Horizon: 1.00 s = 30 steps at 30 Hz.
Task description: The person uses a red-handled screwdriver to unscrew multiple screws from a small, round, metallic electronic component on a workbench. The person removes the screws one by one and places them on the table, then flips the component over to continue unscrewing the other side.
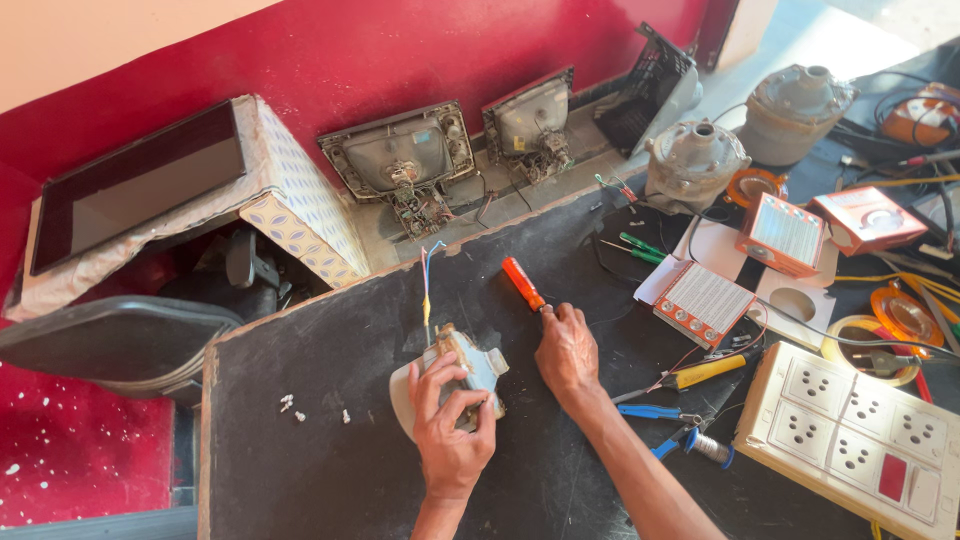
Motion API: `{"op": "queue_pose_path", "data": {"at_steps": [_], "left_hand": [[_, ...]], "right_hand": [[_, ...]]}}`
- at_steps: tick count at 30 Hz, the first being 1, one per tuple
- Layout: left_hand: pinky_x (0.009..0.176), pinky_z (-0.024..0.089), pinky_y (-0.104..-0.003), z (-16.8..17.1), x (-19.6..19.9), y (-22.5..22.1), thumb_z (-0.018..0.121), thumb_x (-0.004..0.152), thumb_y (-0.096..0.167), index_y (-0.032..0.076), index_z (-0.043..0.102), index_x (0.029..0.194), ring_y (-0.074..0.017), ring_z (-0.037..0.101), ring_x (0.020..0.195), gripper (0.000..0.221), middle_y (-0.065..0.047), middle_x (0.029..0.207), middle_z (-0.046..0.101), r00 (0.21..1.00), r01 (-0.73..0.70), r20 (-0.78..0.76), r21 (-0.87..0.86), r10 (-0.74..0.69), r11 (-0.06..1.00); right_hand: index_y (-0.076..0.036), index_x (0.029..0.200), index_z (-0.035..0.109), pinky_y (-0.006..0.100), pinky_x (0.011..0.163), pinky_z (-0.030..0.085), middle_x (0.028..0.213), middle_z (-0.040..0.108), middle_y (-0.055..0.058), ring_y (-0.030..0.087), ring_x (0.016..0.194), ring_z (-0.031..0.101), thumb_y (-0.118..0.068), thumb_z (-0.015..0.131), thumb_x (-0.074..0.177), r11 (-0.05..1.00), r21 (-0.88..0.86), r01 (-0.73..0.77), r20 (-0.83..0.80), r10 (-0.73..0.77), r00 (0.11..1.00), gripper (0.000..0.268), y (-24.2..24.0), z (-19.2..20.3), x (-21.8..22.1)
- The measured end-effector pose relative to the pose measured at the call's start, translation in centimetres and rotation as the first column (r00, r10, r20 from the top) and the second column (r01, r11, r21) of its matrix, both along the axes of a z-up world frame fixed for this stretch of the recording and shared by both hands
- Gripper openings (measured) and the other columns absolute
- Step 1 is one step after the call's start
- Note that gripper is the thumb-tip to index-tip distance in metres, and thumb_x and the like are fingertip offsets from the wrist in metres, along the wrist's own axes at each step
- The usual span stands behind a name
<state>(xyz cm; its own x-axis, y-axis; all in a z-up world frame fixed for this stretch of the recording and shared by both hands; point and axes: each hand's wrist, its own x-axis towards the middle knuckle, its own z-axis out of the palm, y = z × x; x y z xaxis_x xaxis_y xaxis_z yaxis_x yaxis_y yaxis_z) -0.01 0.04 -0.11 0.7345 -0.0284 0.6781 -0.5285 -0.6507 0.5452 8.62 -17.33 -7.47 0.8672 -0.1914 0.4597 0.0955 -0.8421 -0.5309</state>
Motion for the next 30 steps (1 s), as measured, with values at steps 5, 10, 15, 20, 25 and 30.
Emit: {"op": "queue_pose_path", "data": {"at_steps": [5, 10, 15, 20, 25, 30], "left_hand": [[0.122, 0.028, -0.061, -0.3, 0.2, -0.1, 0.077, 0.068, 0.002, 0.011, 0.069, 0.076, -0.0293, 0.061, 0.125, 0.015, -0.004, 0.109, 0.06, 1.0, -0.008, 0.012, 0.023, 0.008, 1.0], [0.124, 0.028, -0.061, 0.2, 0.2, -0.2, 0.077, 0.073, 0.006, 0.011, 0.069, 0.081, -0.0289, 0.06, 0.13, 0.012, -0.006, 0.118, 0.061, 1.0, 0.004, 0.015, 0.034, -0.005, 0.999], [0.116, 0.015, -0.073, 3.1, -0.2, 1.9, 0.09, 0.056, 0.031, 0.006, 0.056, 0.124, -0.0414, 0.04, 0.142, 0.08, -0.023, 0.142, 0.046, 0.995, 0.046, -0.102, 0.358, -0.01, 0.933], [0.113, 0.021, -0.066, 4.5, 0.8, 2.8, 0.102, 0.038, 0.041, 0.015, 0.036, 0.156, -0.041, 0.034, 0.143, 0.138, -0.019, 0.154, 0.038, 0.887, 0.024, -0.403, 0.53, 0.226, 0.848], [0.11, 0.032, -0.052, 3.4, 1.2, 4.4, 0.102, 0.04, 0.037, 0.016, 0.043, 0.146, -0.0358, 0.044, 0.136, 0.123, -0.015, 0.146, 0.048, 0.927, 0.051, -0.359, 0.4, 0.105, 0.915], [0.109, 0.045, -0.048, 1.0, 0.7, 6.7, 0.104, 0.041, 0.034, 0.009, 0.042, 0.148, -0.0373, 0.054, 0.133, 0.126, -0.018, 0.146, 0.053, 0.971, 0.04, -0.236, 0.015, -0.036, 0.999]], "right_hand": [[-0.011, 0.126, 0.073, 0.038, 0.084, 0.057, 0.112, 0.075, 0.009, 0.026, 0.098, 0.074, -0.027, 0.068, 0.096, 0.846, 0.522, -0.106, -0.209, 0.247, 0.946, 0.035, 1.4, 1.4, -2.2], [-0.008, 0.139, 0.06, 0.032, 0.095, 0.055, 0.127, 0.072, 0.006, 0.016, 0.113, 0.069, -0.035, 0.065, 0.097, 0.489, 0.862, -0.135, -0.18, 0.544, 0.82, 0.05, 3.8, 1.3, -3.7], [-0.013, 0.137, 0.059, 0.03, 0.094, 0.052, 0.128, 0.069, 0.002, 0.013, 0.112, 0.063, -0.038, 0.053, 0.1, 0.332, 0.94, -0.076, -0.155, 0.617, 0.772, 0.045, 4.6, 1.5, -4.3], [-0.01, 0.132, 0.067, 0.03, 0.089, 0.05, 0.108, 0.068, 0.009, 0.012, 0.102, 0.059, -0.037, 0.051, 0.105, 0.34, 0.94, -0.037, -0.173, 0.566, 0.806, 0.042, 5.3, 2.0, -4.7], [-0.011, 0.129, 0.068, 0.031, 0.085, 0.053, 0.104, 0.072, 0.009, 0.012, 0.098, 0.062, -0.039, 0.054, 0.101, 0.47, 0.881, -0.043, -0.222, 0.493, 0.841, 0.042, 5.6, 3.9, -5.4], [-0.013, 0.131, 0.065, 0.039, 0.082, 0.057, 0.106, 0.073, 0.017, 0.024, 0.099, 0.072, -0.043, 0.064, 0.093, 0.782, 0.619, -0.068, -0.349, 0.352, 0.869, 0.049, 7.5, 6.9, -5.5]]}}
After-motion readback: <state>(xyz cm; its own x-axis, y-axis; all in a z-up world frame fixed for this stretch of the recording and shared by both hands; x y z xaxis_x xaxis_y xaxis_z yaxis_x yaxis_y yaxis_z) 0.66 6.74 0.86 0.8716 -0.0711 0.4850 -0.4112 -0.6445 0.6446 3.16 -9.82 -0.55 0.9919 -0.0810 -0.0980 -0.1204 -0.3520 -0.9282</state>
